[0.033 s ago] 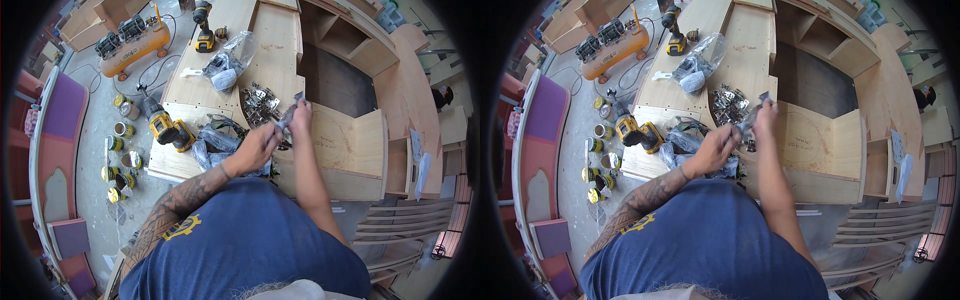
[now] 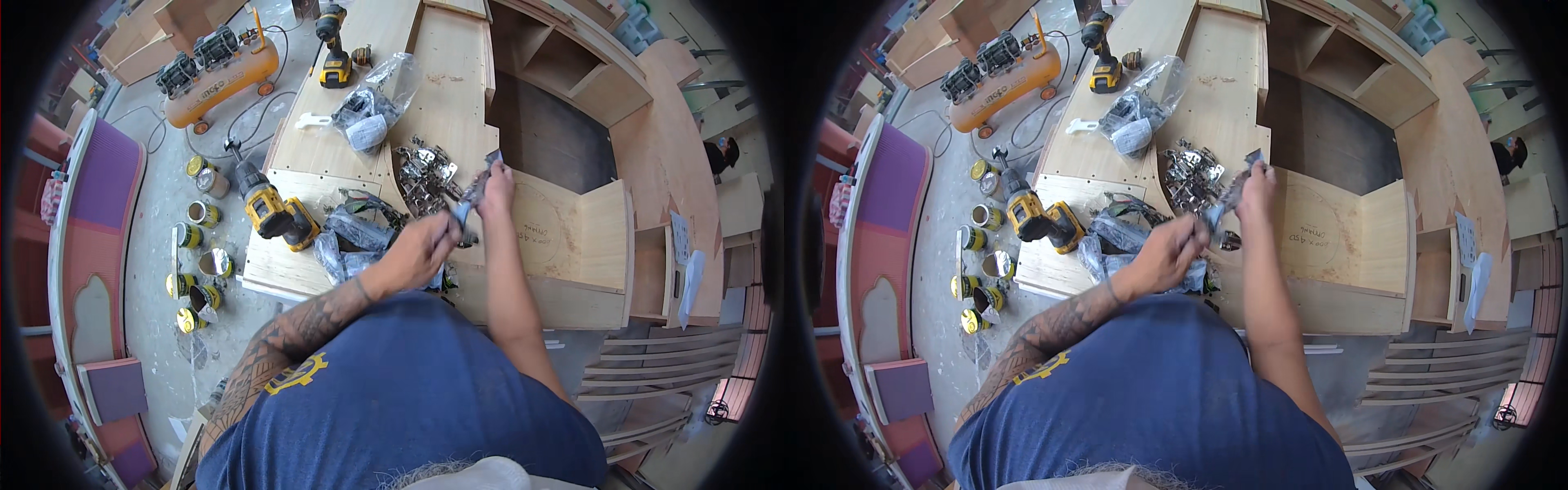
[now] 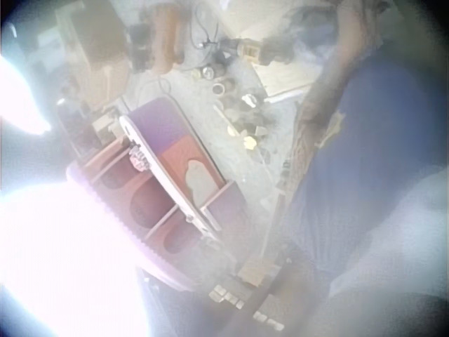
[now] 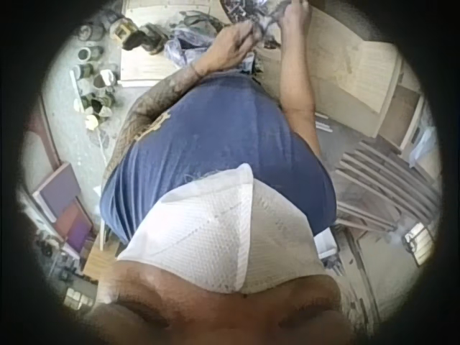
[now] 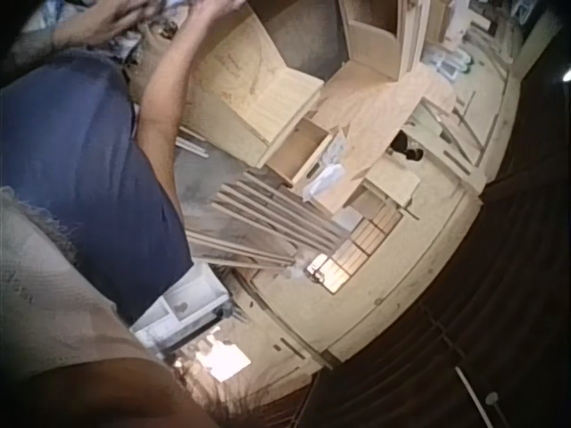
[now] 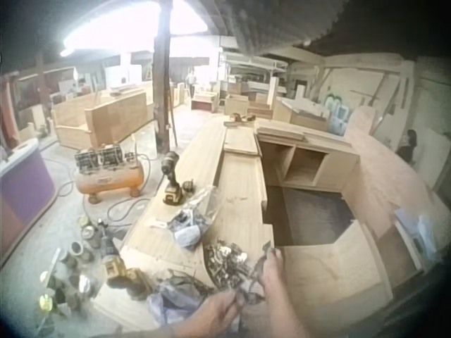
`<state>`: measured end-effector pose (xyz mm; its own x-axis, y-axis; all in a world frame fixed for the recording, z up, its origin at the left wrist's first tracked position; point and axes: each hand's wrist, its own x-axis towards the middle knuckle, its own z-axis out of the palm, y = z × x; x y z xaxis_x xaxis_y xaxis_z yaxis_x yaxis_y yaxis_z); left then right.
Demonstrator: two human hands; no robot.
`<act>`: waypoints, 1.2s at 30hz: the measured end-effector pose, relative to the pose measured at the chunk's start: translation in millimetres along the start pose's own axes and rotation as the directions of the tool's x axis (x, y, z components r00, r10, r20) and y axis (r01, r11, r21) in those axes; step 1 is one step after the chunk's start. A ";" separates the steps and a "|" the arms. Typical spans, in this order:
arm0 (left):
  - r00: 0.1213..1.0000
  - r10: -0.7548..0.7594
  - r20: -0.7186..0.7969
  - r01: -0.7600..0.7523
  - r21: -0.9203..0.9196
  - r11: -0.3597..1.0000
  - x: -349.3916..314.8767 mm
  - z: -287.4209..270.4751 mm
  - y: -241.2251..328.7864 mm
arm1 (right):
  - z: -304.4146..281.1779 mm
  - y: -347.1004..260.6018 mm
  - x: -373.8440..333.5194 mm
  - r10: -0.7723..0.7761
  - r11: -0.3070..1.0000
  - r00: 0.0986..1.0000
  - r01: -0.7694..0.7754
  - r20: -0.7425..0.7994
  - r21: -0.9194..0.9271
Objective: Sorting through bags of cabinet hinges and related mounting hardware on a workbench.
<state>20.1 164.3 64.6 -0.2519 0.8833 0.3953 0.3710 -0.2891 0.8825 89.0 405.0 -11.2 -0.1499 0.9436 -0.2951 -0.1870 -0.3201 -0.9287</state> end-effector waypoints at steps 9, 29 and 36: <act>0.958 -0.286 -0.037 0.285 -0.041 0.958 -31.9 -77.5 -28.2 | 25.3 18.0 -20.6 -0.165 0.982 0.930 0.185 0.329 -0.030; 0.729 -0.493 -0.476 0.277 -0.453 0.847 20.9 -62.0 -67.8 | 24.4 53.3 -50.3 -0.188 0.968 0.982 0.190 0.028 -0.162; 0.708 -0.621 -0.336 0.337 -0.612 0.715 34.4 -73.7 -92.2 | 9.7 11.6 -95.5 0.460 0.886 0.648 -0.381 0.607 -0.264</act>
<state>-88.7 194.2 15.7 -0.7091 0.6812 -0.1822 -0.3666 -0.1355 0.9204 91.7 310.3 8.4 -0.7724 0.4135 -0.4820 0.1477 -0.6211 -0.7697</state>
